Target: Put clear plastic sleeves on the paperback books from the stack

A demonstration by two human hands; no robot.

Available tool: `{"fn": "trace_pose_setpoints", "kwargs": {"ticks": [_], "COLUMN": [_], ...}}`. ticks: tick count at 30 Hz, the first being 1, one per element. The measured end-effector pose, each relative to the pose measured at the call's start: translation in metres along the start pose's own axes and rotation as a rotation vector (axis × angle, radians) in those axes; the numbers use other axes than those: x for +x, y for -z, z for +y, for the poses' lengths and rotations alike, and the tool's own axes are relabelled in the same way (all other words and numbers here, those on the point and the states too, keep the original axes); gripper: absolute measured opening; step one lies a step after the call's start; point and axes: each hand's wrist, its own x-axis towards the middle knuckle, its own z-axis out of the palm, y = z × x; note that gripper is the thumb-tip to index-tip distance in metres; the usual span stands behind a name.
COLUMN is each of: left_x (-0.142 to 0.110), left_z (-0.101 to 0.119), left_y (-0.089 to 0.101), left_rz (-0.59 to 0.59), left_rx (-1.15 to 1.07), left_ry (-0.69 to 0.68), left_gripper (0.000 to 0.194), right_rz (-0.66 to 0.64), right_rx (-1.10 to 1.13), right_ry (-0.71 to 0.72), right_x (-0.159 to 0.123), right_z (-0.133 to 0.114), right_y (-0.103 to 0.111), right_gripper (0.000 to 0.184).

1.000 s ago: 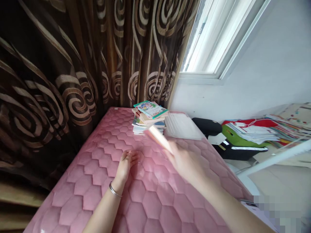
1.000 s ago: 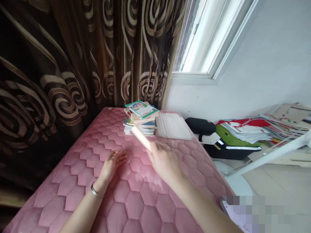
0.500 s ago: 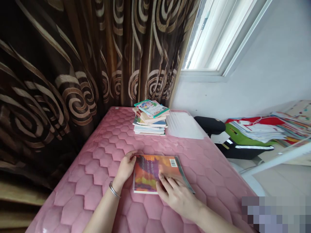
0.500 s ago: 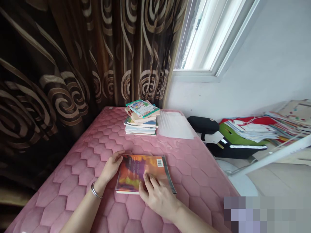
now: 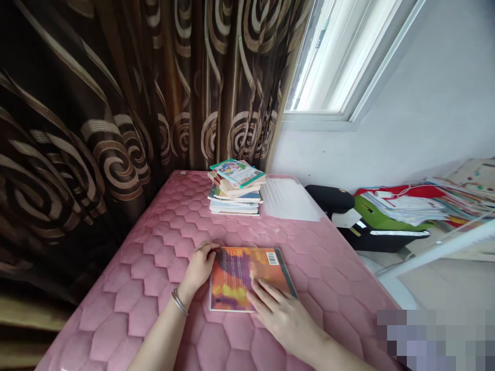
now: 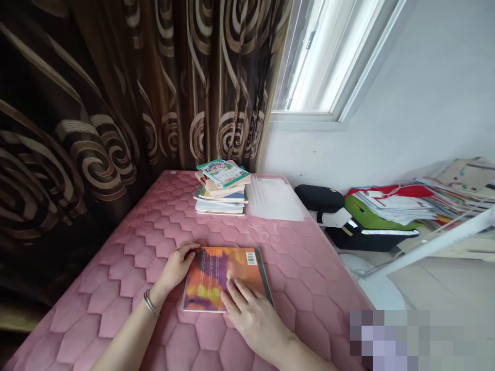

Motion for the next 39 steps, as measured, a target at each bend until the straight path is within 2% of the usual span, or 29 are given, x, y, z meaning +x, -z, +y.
{"fn": "trace_pose_setpoints", "kwargs": {"ticks": [5,9,11,14,16,18,20,23,29,34,39], "left_x": [0.000,0.001,0.002,0.004,0.004,0.004,0.004,0.003,0.001,0.001,0.003], "left_z": [0.000,0.000,-0.001,-0.005,-0.009,-0.013,-0.014,-0.011,-0.005,-0.007,-0.007], "left_y": [0.000,-0.001,-0.001,-0.003,-0.006,-0.008,-0.011,-0.013,-0.014,-0.015,-0.013], "left_rz": [0.007,0.004,0.003,0.038,0.067,0.080,0.076,0.064,0.093,0.137,0.108], "left_rx": [-0.021,-0.060,-0.117,-0.229,-0.269,-0.247,-0.171,-0.056,-0.018,0.013,0.095], "left_ry": [-0.006,0.002,0.035,0.149,0.202,0.198,0.173,0.154,0.153,0.149,0.063], "left_gripper": [0.030,0.026,0.026,0.033,0.034,0.028,0.021,0.022,0.023,0.006,0.013], "right_rz": [-0.039,-0.231,-0.277,-0.217,-0.200,-0.230,-0.274,-0.292,-0.300,-0.273,-0.203], "right_rx": [0.169,0.295,0.276,0.240,0.222,0.188,0.144,0.154,0.268,0.231,0.261], "right_ry": [-0.034,-0.157,-0.208,-0.259,-0.291,-0.353,-0.422,-0.441,-0.568,-0.644,-0.621], "right_x": [0.008,0.030,0.044,0.070,0.091,0.114,0.137,0.165,0.197,0.209,0.205], "right_z": [0.002,0.011,0.022,0.046,0.065,0.084,0.101,0.123,0.154,0.161,0.155], "right_y": [0.015,0.037,0.050,0.065,0.071,0.073,0.069,0.054,0.012,-0.014,-0.013], "right_gripper": [0.027,0.026,0.026,0.026,0.027,0.027,0.026,0.024,0.021,0.018,0.020]}}
